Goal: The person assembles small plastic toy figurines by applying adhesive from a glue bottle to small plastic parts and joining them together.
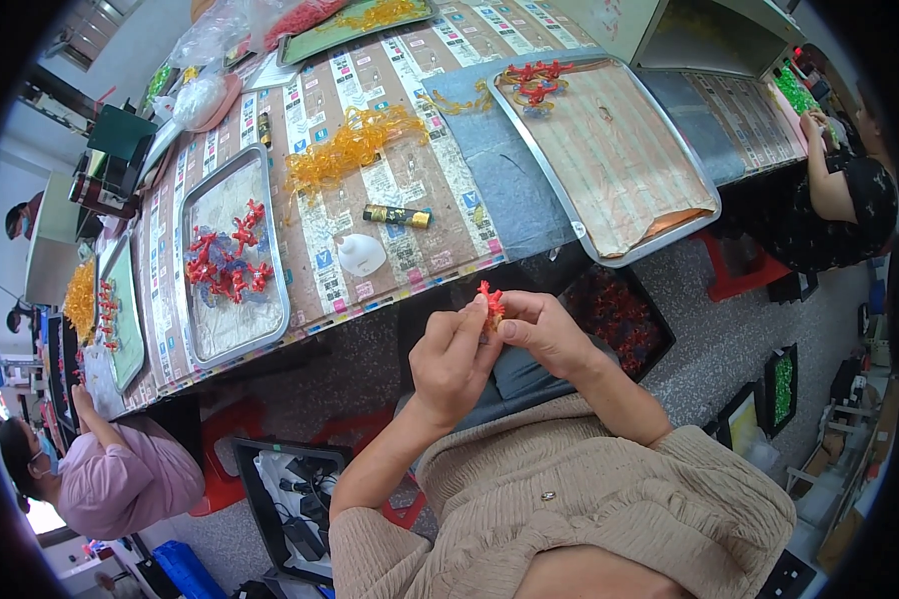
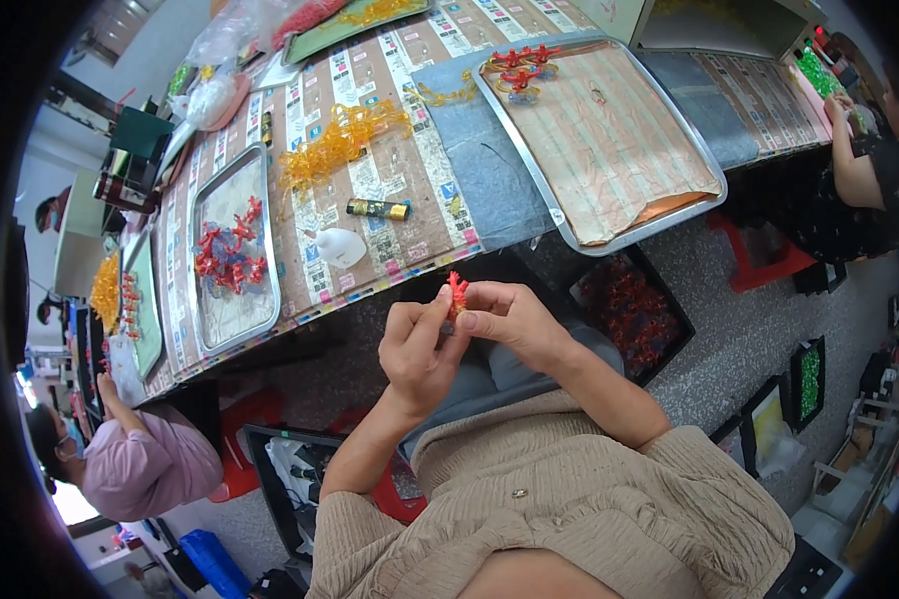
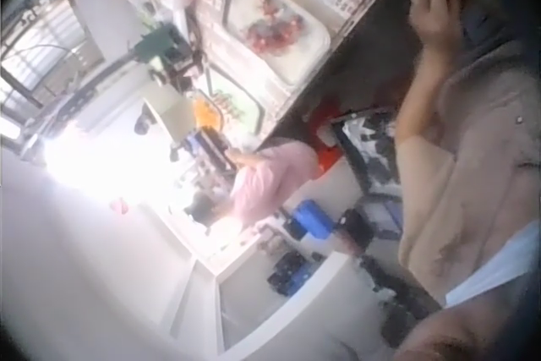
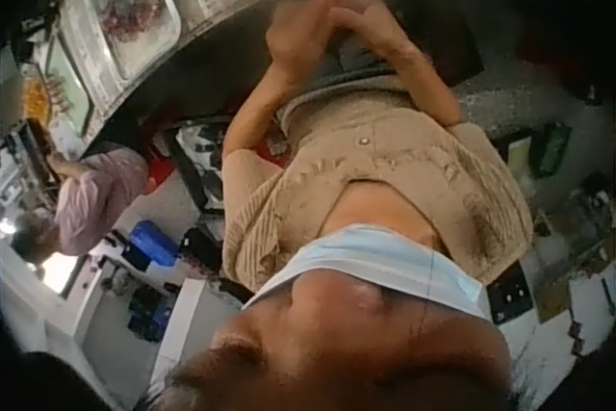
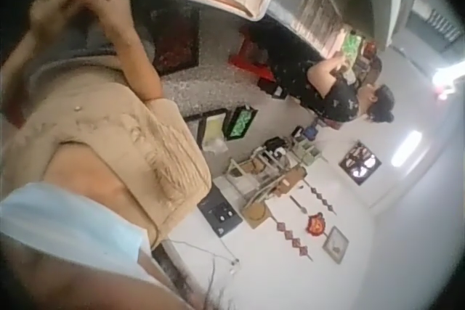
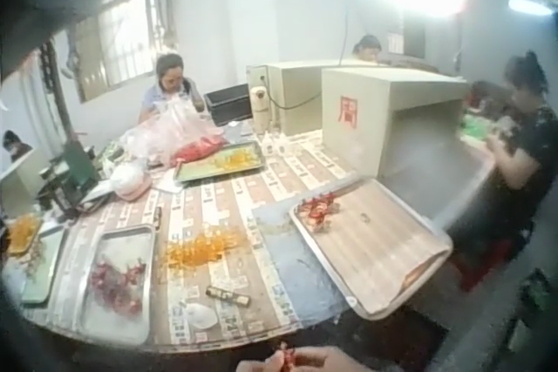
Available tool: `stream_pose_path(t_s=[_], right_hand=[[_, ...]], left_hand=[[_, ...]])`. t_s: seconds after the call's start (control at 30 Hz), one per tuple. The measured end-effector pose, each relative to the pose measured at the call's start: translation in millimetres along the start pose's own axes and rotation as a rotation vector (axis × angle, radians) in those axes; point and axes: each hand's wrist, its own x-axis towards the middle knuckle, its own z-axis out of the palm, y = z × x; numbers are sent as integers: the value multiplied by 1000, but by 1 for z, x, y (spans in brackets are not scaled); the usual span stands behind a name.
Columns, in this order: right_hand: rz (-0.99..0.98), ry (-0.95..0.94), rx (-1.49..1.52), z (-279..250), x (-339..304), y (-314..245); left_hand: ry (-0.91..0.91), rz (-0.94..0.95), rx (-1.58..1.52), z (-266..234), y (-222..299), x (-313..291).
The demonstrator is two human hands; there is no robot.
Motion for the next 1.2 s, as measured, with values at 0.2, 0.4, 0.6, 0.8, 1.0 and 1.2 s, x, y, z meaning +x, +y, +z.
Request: stream_pose_path(t_s=[0.2,0.4,0.6,0.8,1.0,1.2], right_hand=[[-91,171,-337,11,-5,-9],[-237,201,-520,8,-9,-16],[-216,224,-534,8,-11,-21],[-229,220,-501,6,-12,-20],[-284,240,-540,7,-13,-21],[-361,315,-645,2,-19,-24]], left_hand=[[25,-296,-198,-6,6,3],[-11,-990,-1191,-12,7,2],[-30,-1140,-1410,-12,8,-3],[-54,-1165,-1556,-10,7,-8],[-26,-1209,-1718,-3,8,-11],[-24,-1285,-1802,0,13,-10]])
